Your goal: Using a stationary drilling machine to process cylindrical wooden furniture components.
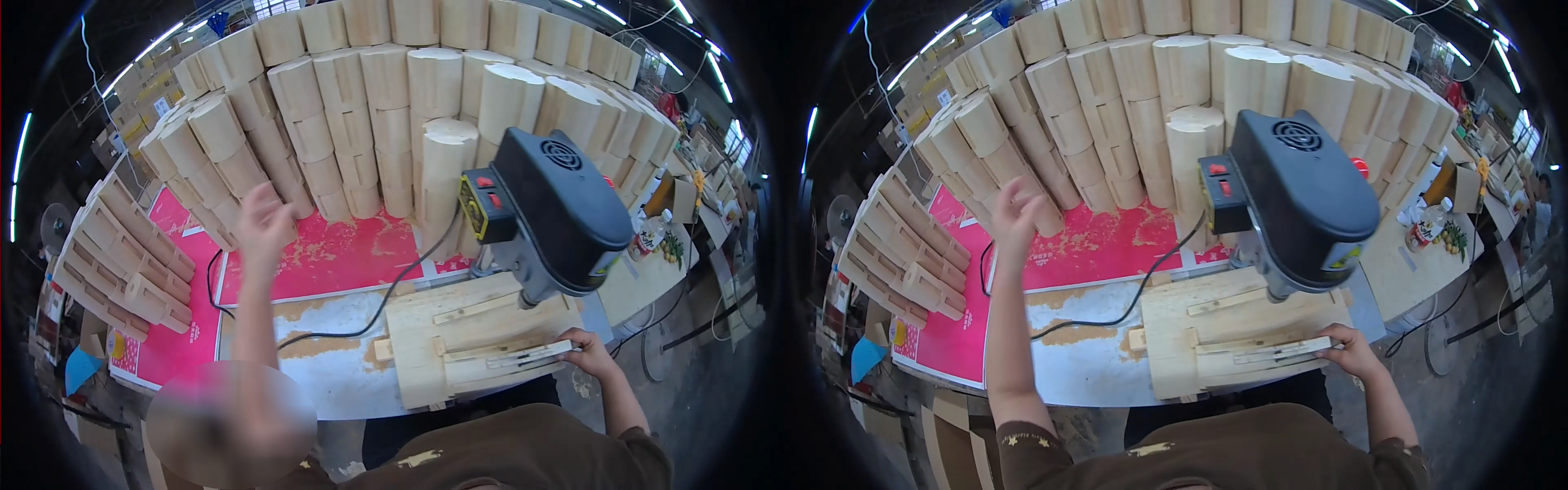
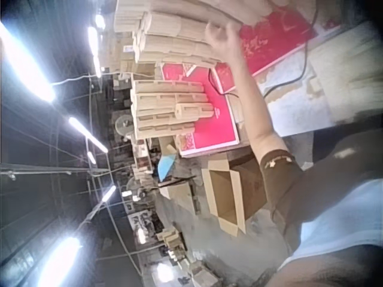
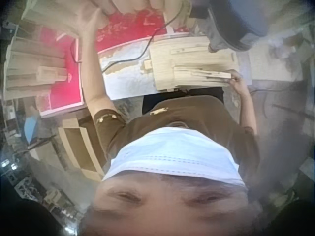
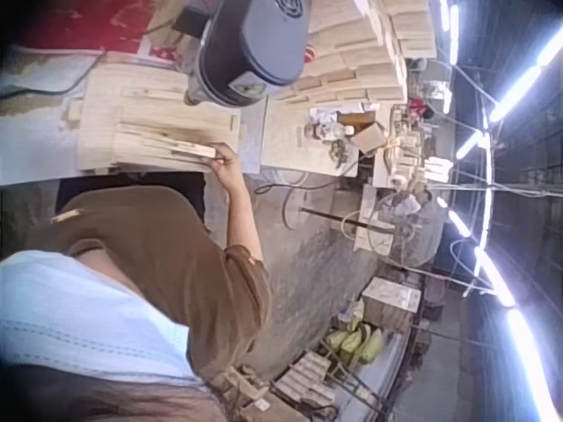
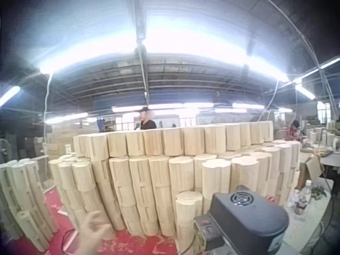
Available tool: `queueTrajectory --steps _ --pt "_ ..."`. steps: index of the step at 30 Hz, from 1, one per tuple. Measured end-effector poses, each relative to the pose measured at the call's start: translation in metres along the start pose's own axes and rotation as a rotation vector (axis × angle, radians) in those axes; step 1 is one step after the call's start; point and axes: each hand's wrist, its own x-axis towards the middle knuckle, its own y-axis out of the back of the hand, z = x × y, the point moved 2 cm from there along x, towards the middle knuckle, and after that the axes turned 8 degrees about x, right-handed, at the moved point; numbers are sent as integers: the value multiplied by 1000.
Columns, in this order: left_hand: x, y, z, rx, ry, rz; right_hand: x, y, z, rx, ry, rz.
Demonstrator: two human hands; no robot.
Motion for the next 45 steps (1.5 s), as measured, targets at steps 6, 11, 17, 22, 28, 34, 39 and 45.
queueTrajectory --steps 6,11,17,22,28,34,39,45 --pt "-17 -160 86 108 -20 -322 5 -6 1 62 98 -18" --pt "-13 -200 84 51 124 -204 5 -8 10 133 129 -11" --pt "-24 -211 86 165 -130 -110 5 0 16 108 137 -43" --pt "-11 -211 55 -57 105 -181 6 -5 16 129 204 -41" --pt "-4 -212 92 -27 104 -100 6 -3 16 96 199 -35" --pt "-4 -209 98 146 7 -49 8 -4 20 134 196 -39" --pt "-10 -165 114 67 102 54 11 -5 17 120 145 -70" --pt "-46 -76 100 -160 136 106 10 4 20 153 162 -89"
